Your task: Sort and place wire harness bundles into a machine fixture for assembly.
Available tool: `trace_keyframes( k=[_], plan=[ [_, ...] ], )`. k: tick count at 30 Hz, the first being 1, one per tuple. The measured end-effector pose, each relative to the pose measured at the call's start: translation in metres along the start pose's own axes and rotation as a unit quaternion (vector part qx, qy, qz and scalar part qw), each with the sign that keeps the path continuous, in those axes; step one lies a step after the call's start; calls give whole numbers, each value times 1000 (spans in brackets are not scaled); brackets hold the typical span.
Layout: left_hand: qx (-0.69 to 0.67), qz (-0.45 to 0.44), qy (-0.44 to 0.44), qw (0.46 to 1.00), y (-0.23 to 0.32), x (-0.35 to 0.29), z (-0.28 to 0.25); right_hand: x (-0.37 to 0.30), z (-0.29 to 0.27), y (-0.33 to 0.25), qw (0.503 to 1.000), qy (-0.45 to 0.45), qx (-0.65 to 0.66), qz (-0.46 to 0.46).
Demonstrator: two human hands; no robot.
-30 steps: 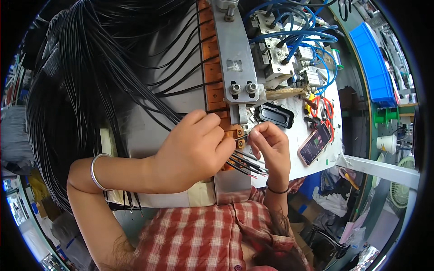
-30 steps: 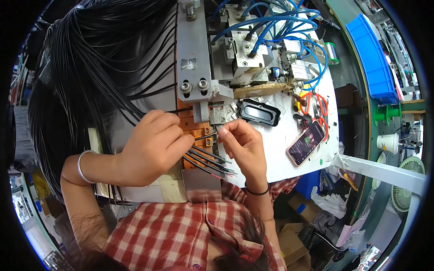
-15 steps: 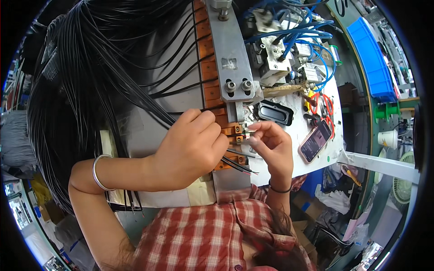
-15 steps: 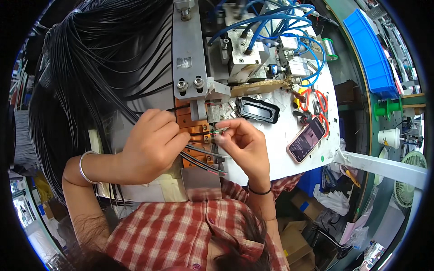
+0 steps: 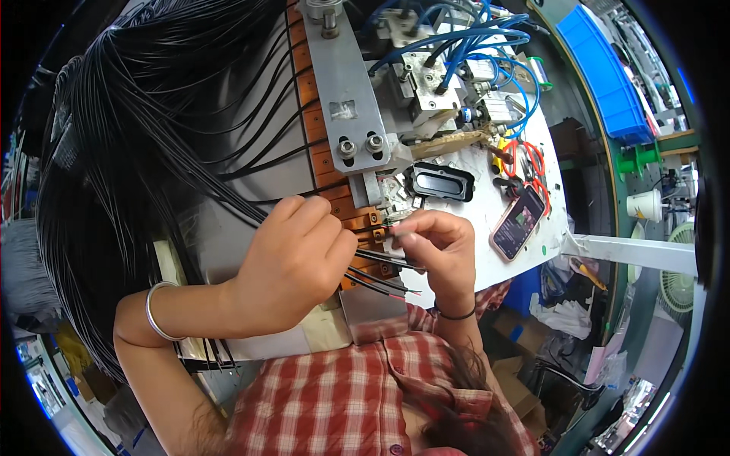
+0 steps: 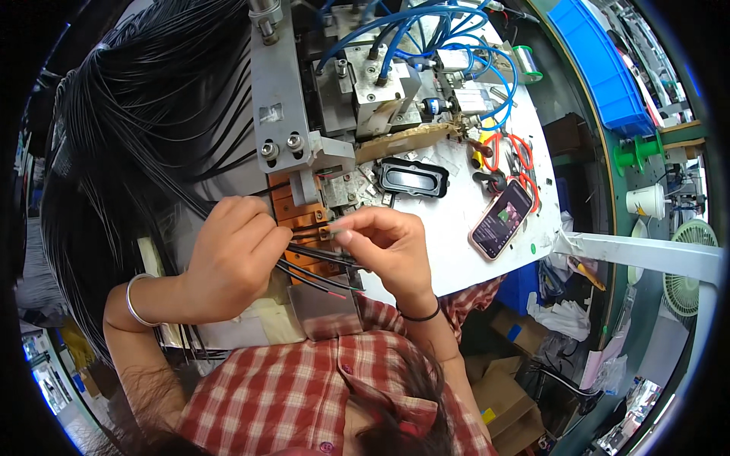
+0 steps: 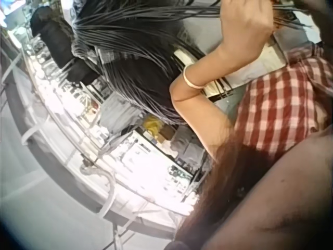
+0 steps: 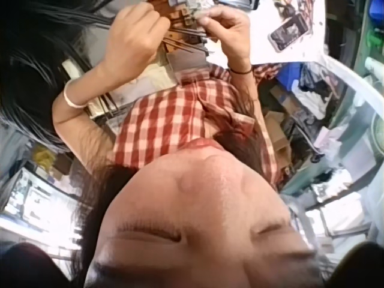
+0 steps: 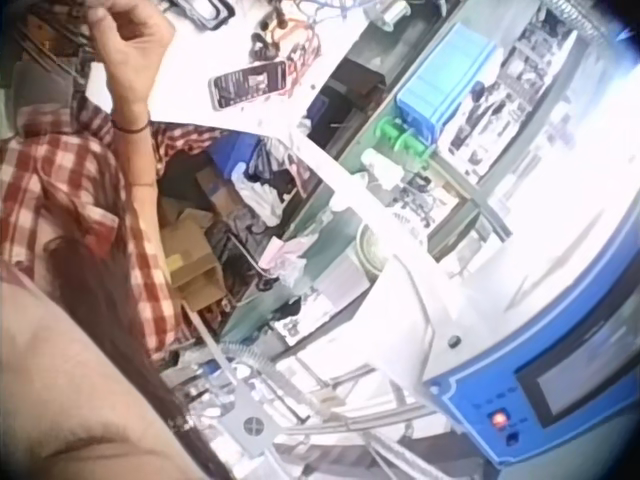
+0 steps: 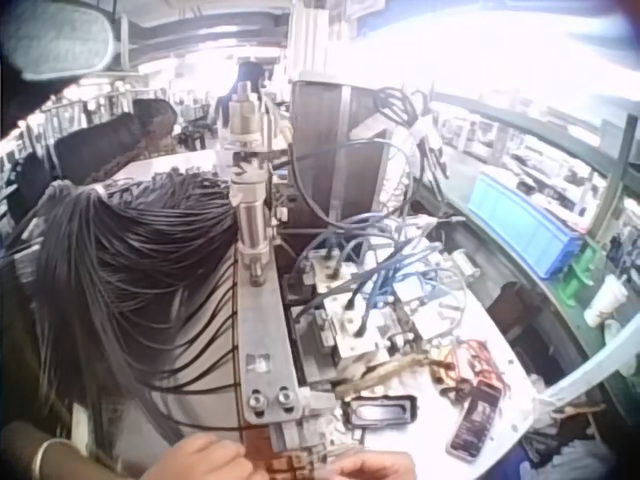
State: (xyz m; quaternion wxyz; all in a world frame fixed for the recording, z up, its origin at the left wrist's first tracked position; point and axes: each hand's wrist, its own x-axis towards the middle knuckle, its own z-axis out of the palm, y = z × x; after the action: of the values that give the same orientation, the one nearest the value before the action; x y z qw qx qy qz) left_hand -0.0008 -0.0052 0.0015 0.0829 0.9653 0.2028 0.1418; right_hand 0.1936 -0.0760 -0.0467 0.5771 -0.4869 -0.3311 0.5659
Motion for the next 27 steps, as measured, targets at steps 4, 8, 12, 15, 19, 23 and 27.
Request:
trace_keyframes(
  k=[4,8,12,15,19,23,27],
  plan=[
    [-25,26,4,999,0,2,-4,2,-19,-4,968,-208,92,111],
    [-8,8,-33,999,2,1,-5,1,-7,-5,997,-33,-66,-21],
    [-35,36,-36,998,3,0,0,1,-14,3,990,-93,94,47],
    [-35,41,-46,998,3,1,-1,4,-8,2,999,-44,11,6],
    [-38,45,-47,997,2,1,-3,4,-9,3,998,-14,-65,-17],
    [-46,44,-26,998,0,1,-1,5,-11,3,997,-15,-80,-11],
    [-36,29,13,999,-2,2,1,13,-7,8,998,-2,-63,16]
  ],
)
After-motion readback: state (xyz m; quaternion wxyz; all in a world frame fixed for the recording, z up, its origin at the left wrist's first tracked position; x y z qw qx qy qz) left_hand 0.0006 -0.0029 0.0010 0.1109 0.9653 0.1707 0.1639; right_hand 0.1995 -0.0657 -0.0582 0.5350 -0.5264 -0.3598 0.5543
